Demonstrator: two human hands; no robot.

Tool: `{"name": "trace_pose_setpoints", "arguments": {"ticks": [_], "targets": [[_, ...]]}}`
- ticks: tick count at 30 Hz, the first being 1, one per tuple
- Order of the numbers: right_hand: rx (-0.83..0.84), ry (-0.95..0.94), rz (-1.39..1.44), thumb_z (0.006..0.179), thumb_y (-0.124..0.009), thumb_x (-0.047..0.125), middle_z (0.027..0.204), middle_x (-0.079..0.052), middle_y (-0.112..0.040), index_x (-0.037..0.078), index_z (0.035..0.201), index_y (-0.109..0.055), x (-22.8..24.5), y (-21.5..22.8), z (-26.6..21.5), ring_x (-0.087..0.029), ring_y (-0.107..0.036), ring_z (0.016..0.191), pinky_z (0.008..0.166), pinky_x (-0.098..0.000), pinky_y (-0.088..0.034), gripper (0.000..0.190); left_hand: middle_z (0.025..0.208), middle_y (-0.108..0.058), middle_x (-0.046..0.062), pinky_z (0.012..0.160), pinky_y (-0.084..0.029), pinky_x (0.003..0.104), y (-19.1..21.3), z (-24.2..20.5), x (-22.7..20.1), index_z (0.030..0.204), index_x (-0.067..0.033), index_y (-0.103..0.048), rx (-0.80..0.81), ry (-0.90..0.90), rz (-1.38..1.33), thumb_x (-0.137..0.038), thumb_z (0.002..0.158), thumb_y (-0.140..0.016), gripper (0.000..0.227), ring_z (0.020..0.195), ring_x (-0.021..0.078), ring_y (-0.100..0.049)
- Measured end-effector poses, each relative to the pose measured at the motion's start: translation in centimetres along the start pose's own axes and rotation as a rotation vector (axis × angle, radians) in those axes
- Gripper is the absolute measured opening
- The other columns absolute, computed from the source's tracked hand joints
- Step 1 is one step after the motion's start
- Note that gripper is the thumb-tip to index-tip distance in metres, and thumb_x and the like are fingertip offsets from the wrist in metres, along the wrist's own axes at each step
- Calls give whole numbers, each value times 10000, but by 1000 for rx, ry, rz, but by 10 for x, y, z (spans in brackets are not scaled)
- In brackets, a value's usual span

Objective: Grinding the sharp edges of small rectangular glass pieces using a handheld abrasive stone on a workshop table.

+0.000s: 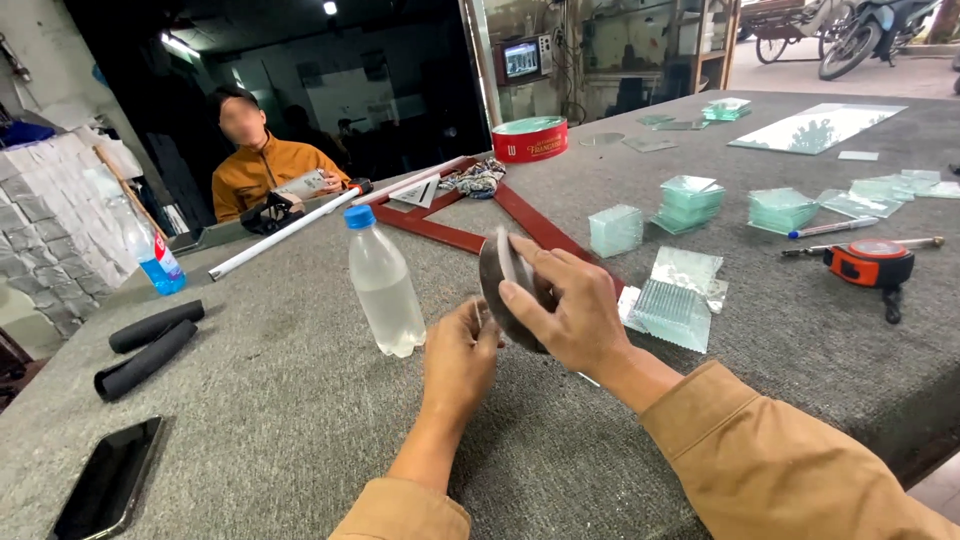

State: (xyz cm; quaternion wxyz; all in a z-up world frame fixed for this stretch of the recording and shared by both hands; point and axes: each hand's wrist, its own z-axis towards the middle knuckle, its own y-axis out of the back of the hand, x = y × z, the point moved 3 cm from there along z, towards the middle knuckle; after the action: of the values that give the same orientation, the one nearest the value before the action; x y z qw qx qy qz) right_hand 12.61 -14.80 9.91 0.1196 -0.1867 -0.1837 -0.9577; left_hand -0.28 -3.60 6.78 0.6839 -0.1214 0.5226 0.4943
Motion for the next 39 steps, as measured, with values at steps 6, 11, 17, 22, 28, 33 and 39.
{"name": "trace_pose_setpoints", "arguments": {"ticks": [6,11,17,22,28,33,39], "targets": [[-36,-115,-91,1037,-637,616,850,-188,-773,85,1470,-781,-20,-9,2,-367,-759,714,679,-464,-579,700,697,-807,165,644,-587,353,-6,-4,-10,974,-9,-830,42,-156,95,-56,978,-693,145,640,314,-792],[-45,-104,-95,1033,-684,598,903,-224,-779,121,1464,-779,-20,-17,-6,-482,-784,854,727,-552,-582,650,536,-695,127,531,-483,346,-11,2,3,866,-36,-759,3,-225,218,-67,994,-677,155,466,268,-677],[-36,-150,-60,1026,-676,620,957,-195,-820,159,1451,-792,-21,-23,-2,-433,-810,923,800,-532,-607,638,557,-692,143,516,-489,341,-14,5,10,865,-20,-728,12,-268,236,-33,998,-655,152,513,283,-681],[-51,-180,-100,1056,-629,627,984,-231,-826,142,1484,-770,-18,-13,-4,-499,-799,954,858,-569,-606,662,722,-809,219,601,-625,431,-16,3,9,946,20,-765,81,-263,231,-16,993,-666,116,725,417,-837],[-99,-180,-183,1032,-673,601,1023,-242,-824,176,1445,-779,-17,-10,-2,-480,-784,1062,920,-606,-603,602,771,-829,235,647,-661,433,-16,4,8,974,37,-792,96,-229,196,-46,1004,-667,153,777,388,-864],[34,-382,-126,991,-452,667,1256,-136,-850,163,1543,-708,-18,-9,1,-307,-788,1103,899,-464,-532,790,927,-910,69,868,-579,482,-14,1,14,1188,-150,-787,155,-191,307,-231,1018,-622,250,923,410,-828],[38,-369,-135,1015,-422,656,1067,-133,-840,139,1565,-685,-27,-15,0,-289,-763,907,768,-457,-547,799,927,-913,33,867,-578,472,-10,-2,5,1128,-150,-791,172,-174,315,-224,1030,-578,246,927,375,-834]]}}
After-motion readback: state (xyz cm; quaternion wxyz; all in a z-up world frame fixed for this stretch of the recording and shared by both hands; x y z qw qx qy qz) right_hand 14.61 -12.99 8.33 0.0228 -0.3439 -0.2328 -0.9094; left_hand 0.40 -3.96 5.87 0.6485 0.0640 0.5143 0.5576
